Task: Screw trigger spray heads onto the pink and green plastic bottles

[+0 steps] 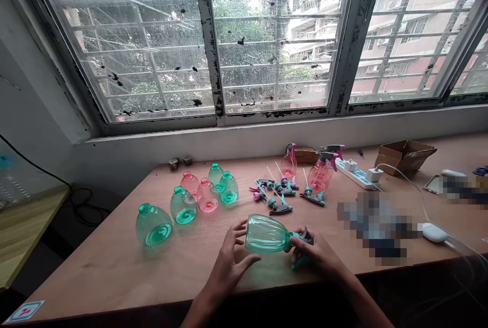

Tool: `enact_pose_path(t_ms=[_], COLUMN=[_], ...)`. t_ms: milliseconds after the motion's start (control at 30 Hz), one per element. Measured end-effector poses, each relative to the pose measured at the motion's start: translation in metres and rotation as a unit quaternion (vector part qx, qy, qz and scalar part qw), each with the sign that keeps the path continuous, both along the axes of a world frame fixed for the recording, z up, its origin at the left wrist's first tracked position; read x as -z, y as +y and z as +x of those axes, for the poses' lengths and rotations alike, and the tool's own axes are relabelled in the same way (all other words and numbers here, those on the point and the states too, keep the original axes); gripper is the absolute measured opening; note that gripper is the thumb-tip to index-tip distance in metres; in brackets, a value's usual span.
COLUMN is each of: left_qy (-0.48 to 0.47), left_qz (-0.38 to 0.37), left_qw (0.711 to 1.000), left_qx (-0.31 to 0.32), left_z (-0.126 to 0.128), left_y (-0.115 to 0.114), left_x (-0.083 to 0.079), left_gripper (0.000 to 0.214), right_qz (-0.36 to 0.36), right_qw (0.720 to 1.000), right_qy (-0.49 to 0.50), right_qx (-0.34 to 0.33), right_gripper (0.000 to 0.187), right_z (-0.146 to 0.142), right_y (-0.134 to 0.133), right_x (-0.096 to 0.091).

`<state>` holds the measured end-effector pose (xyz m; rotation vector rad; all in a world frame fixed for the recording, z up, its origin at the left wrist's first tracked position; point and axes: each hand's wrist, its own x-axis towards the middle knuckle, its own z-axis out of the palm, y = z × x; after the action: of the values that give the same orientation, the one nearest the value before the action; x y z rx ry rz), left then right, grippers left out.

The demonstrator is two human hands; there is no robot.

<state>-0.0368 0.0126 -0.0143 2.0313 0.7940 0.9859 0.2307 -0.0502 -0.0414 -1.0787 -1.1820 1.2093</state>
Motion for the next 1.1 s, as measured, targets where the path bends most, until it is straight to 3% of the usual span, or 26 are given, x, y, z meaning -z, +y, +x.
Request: enact_pose_path(t_ms=[133, 367, 467, 600, 800, 933, 1100], left_qy=[-0.004, 0.012, 0.018, 0.019, 0.044, 0.059, 0.064], left_qz=[-0.016, 0.089, 0.065, 0.048, 0.149, 0.114, 0.104], left_qw=[1.000, 0.996, 0.998, 0.999, 0.988, 0.991, 0.992], left_qx=[-0.005, -0.007, -0.005, -0.015, -0.027, -0.033, -0.035], left_z=[0.000, 0.000, -0.001, -0.001, -0.002, -0.001, 0.000], left_y=[-0.001, -0.002, -0.003, -0.002, -0.001, -0.004, -0.003], left_x=[-0.002, 0.003, -0.002, -0.002, 0.011, 0.004, 0.002], left_gripper=[0.026, 0.032, 0.037, 0.024, 0.034, 0.043, 0.036], right_qz=[0.003, -0.007, -0.004, -0.003, 0.002, 0.005, 0.007], right_qw=[1.000, 1.000, 1.000, 1.000, 1.000, 1.000, 1.000], right_qy=[0.000, 0.011, 0.000, -0.012, 0.028, 0.015, -0.007], right_qx=[-0.003, 0.013, 0.013, 0.008, 0.007, 0.005, -0.003], right_gripper=[0.033, 0.036, 0.035, 0.036, 0.036, 0.035, 0.035], right_z=[-0.001, 0.000, -0.001, -0.002, 0.001, 0.001, 0.000], right_y=[0.000, 0.000, 0.000, 0.000, 0.000, 0.000, 0.000], right_x=[0.000, -0.002, -0.003, -0.003, 0.001, 0.002, 0.000])
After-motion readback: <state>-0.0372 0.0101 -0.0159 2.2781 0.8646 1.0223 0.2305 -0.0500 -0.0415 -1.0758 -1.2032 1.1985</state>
